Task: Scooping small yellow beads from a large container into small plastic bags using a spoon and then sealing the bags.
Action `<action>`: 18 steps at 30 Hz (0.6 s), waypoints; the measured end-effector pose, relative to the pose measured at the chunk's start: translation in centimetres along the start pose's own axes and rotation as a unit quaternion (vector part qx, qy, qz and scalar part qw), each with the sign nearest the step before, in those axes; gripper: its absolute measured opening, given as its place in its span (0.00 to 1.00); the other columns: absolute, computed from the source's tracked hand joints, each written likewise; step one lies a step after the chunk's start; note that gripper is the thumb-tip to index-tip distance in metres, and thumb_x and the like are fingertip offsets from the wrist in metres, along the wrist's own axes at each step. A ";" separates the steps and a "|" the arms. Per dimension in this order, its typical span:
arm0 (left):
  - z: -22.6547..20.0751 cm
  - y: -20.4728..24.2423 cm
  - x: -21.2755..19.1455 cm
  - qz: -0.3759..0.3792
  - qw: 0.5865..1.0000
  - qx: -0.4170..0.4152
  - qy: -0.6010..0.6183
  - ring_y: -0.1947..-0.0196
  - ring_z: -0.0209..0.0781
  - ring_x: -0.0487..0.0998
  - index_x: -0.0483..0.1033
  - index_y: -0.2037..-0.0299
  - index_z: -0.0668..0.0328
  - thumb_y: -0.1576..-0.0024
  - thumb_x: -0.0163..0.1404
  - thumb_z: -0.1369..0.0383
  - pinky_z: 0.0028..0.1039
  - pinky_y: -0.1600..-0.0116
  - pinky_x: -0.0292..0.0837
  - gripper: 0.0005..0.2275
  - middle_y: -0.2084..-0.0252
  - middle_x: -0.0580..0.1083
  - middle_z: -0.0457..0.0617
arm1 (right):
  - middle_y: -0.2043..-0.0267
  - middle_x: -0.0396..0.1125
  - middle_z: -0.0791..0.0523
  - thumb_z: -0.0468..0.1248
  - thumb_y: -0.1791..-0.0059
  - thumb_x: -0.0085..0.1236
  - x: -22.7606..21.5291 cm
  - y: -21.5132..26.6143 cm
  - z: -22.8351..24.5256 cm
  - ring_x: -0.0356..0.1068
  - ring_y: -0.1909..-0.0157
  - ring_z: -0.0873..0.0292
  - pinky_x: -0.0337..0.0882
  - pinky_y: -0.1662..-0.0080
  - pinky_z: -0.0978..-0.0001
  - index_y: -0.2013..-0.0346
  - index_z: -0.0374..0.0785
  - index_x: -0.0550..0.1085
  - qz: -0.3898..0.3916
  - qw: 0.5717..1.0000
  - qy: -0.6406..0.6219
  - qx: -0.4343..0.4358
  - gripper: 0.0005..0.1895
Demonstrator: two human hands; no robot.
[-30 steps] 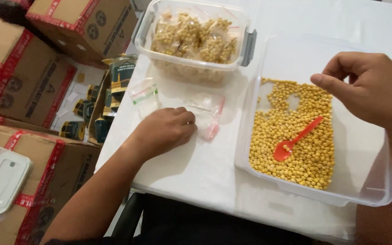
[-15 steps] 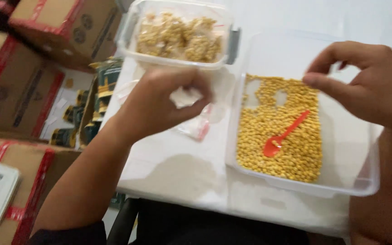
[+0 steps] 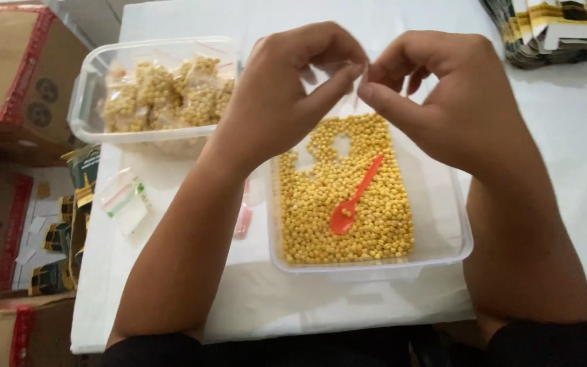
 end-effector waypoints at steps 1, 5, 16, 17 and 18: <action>0.3 0.1 0.1 -0.009 1.000 -0.016 0.001 0.68 0.31 0.78 0.76 0.62 0.56 0.38 0.49 0.73 0.24 0.62 0.71 0.02 0.67 0.78 0.40 | 0.70 0.71 0.59 0.31 0.45 0.61 0.1 0.0 0.0 0.67 0.67 0.67 0.67 0.61 0.73 0.63 0.37 0.79 0.002 1.000 0.001 0.000 0.03; 1.0 0.4 0.2 -0.011 0.999 -0.038 0.017 0.64 0.32 0.79 0.77 0.61 0.58 0.37 0.51 0.71 0.24 0.59 0.73 0.02 0.65 0.80 0.43 | 0.73 0.69 0.63 0.32 0.47 0.57 0.5 -0.2 -0.4 0.64 0.68 0.69 0.65 0.61 0.74 0.66 0.41 0.78 0.009 0.999 0.002 0.033 0.04; 1.0 1.2 0.7 0.015 0.995 -0.050 -0.082 0.77 0.30 0.62 0.66 0.69 0.53 0.35 0.51 0.62 0.20 0.70 0.60 0.12 0.75 0.66 0.40 | 0.70 0.70 0.63 0.38 0.44 0.60 1.1 -0.7 -1.2 0.65 0.67 0.68 0.65 0.62 0.73 0.67 0.42 0.75 0.025 0.998 -0.010 0.048 0.07; 1.1 1.3 1.3 0.059 0.995 -0.068 -0.038 0.77 0.30 0.62 0.66 0.71 0.52 0.34 0.46 0.56 0.22 0.69 0.61 0.15 0.77 0.65 0.38 | 0.68 0.70 0.63 0.40 0.44 0.58 1.3 -0.7 -1.1 0.66 0.65 0.67 0.66 0.60 0.71 0.65 0.42 0.75 0.042 0.998 -0.012 0.036 0.08; 1.0 1.2 1.3 0.058 0.995 -0.069 -0.038 0.77 0.30 0.62 0.66 0.71 0.52 0.34 0.46 0.56 0.22 0.69 0.61 0.15 0.77 0.65 0.38 | 0.68 0.70 0.63 0.40 0.44 0.58 1.2 -0.6 -0.9 0.66 0.65 0.67 0.66 0.60 0.71 0.65 0.42 0.75 0.043 0.998 -0.012 0.035 0.08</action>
Point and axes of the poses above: each hand's wrist, its own y-axis away from the middle knuckle, its own x-axis out of the palm, z = x × y, the point moved 4 cm from there along -y, towards the middle knuckle
